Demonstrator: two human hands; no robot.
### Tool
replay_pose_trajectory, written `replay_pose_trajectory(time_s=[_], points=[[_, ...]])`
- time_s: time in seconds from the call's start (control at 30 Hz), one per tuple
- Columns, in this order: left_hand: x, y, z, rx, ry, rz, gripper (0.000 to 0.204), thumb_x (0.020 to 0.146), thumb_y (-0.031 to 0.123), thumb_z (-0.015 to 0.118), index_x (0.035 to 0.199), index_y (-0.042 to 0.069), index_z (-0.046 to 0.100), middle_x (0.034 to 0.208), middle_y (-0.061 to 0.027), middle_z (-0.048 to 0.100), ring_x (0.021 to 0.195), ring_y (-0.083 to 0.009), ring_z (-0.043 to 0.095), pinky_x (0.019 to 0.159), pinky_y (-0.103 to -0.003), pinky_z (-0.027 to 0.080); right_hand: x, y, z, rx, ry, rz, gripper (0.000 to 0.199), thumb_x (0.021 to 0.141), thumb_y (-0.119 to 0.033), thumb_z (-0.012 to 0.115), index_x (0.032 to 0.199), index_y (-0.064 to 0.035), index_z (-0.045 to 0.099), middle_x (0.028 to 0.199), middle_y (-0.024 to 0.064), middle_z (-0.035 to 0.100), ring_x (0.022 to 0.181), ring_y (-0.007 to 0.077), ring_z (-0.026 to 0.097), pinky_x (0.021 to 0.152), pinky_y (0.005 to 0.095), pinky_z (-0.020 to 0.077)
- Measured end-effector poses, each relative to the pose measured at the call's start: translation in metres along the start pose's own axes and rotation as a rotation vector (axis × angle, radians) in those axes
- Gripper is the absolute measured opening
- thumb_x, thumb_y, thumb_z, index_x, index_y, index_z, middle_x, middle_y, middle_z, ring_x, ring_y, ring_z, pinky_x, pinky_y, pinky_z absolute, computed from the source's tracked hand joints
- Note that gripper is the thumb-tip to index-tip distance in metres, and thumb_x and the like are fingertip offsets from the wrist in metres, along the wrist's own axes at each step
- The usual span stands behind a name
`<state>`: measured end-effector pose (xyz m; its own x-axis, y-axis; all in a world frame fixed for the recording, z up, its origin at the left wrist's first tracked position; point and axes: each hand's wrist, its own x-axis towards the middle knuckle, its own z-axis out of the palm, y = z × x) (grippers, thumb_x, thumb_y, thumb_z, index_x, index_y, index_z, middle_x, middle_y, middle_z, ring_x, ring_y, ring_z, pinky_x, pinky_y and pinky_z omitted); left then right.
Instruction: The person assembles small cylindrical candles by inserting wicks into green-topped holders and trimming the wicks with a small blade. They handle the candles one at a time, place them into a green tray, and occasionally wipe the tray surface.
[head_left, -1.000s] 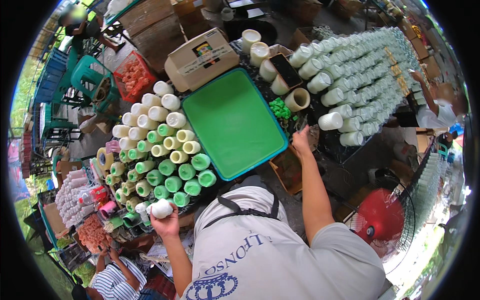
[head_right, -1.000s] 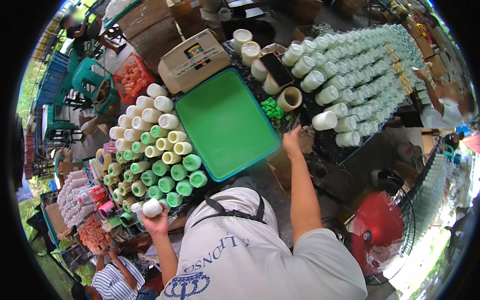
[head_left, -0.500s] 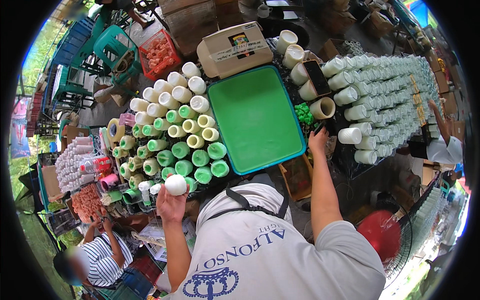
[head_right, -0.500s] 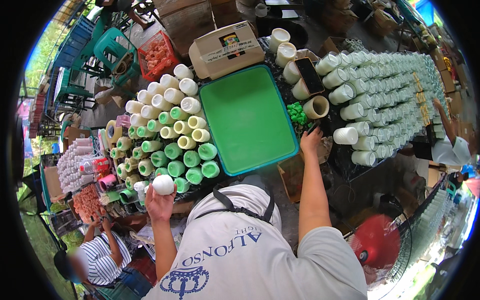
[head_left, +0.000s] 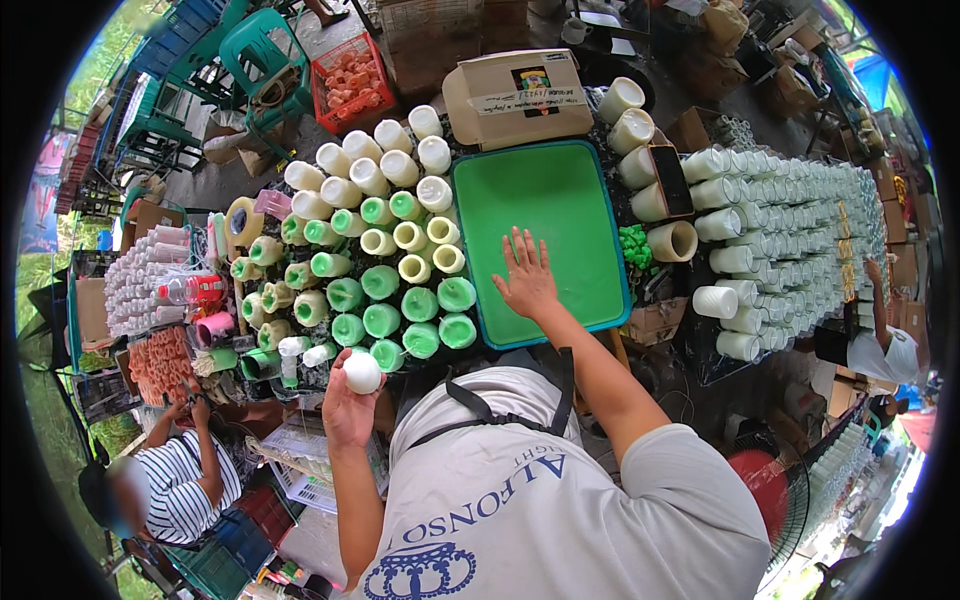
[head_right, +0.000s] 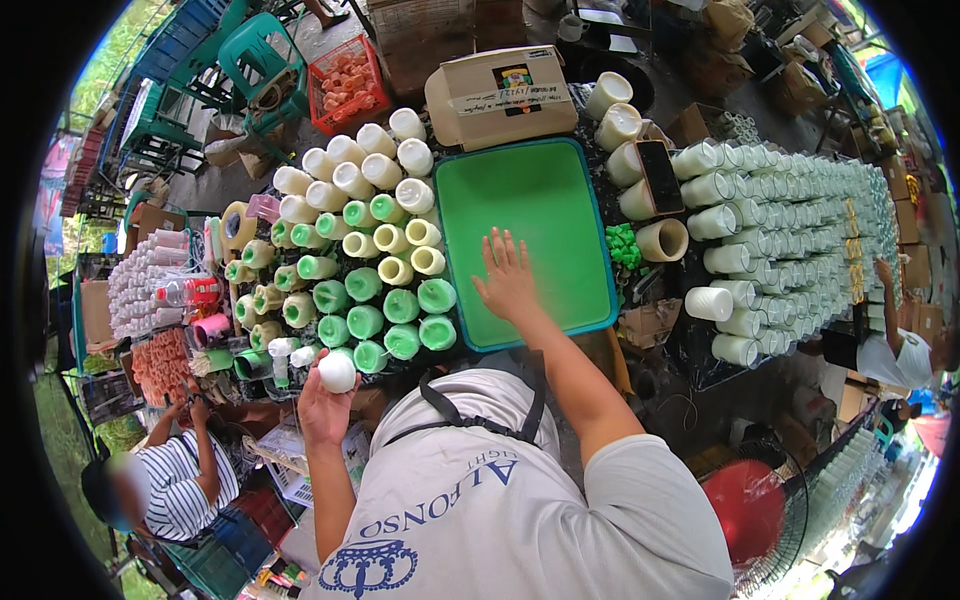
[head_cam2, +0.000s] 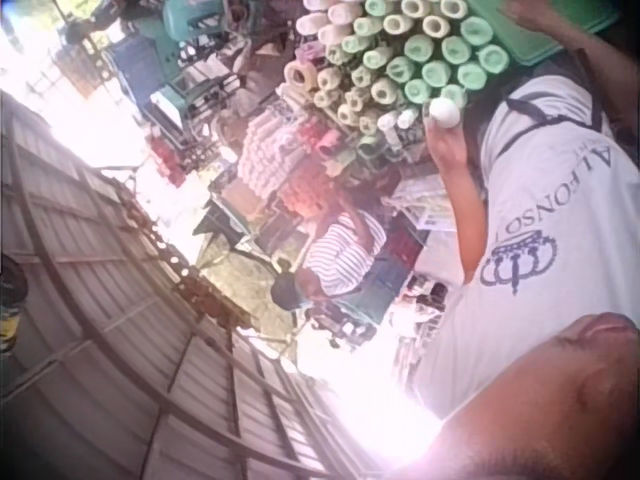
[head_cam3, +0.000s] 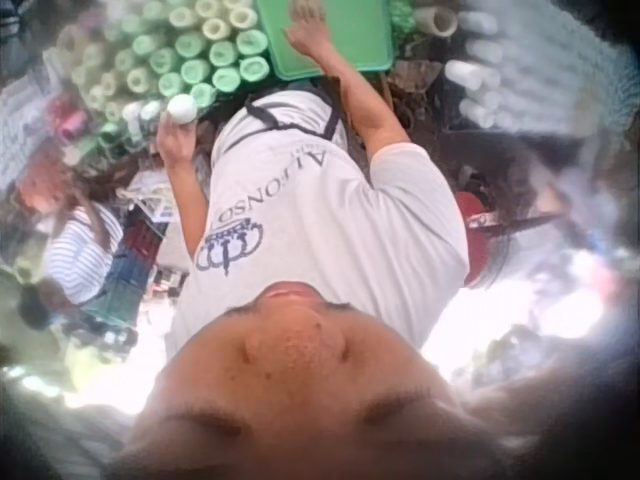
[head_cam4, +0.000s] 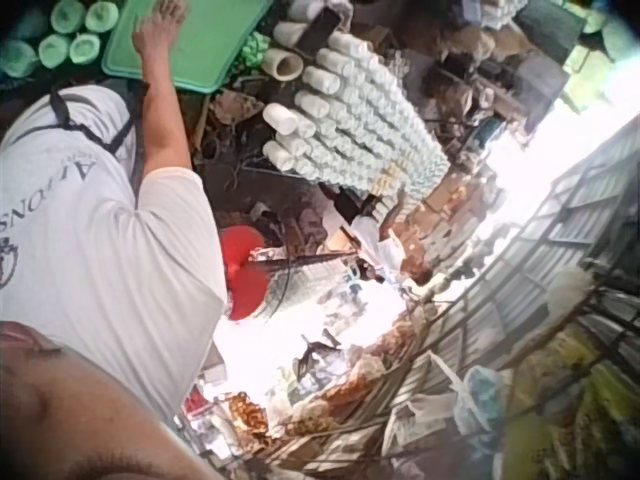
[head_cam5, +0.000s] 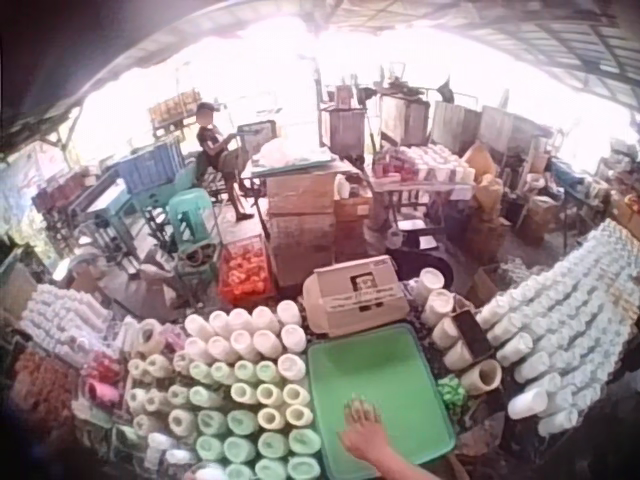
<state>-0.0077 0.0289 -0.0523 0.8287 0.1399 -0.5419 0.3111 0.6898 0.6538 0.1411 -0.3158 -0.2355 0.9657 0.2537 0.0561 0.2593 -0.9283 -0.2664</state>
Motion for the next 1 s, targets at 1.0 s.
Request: replay_pose_trajectory(time_s=[1.0], points=[[-0.032, 0.006, -0.043, 0.049, 0.19, 0.048, 0.047, 0.102, 0.029, 0.066, 0.143, 0.011, 0.052, 0.128, -0.0094, 0.065, 0.118, -0.0249, 0.065, 0.102, -0.049, 0.056, 0.161, 0.016, 0.057, -0.055, -0.092, -0.055, 0.086, 0.107, -0.06, 0.037, 0.168, -0.0041, 0.015, 0.177, 0.0128, 0.012, 0.164, 0.0276, 0.012, 0.133, 0.0478, 0.0098]])
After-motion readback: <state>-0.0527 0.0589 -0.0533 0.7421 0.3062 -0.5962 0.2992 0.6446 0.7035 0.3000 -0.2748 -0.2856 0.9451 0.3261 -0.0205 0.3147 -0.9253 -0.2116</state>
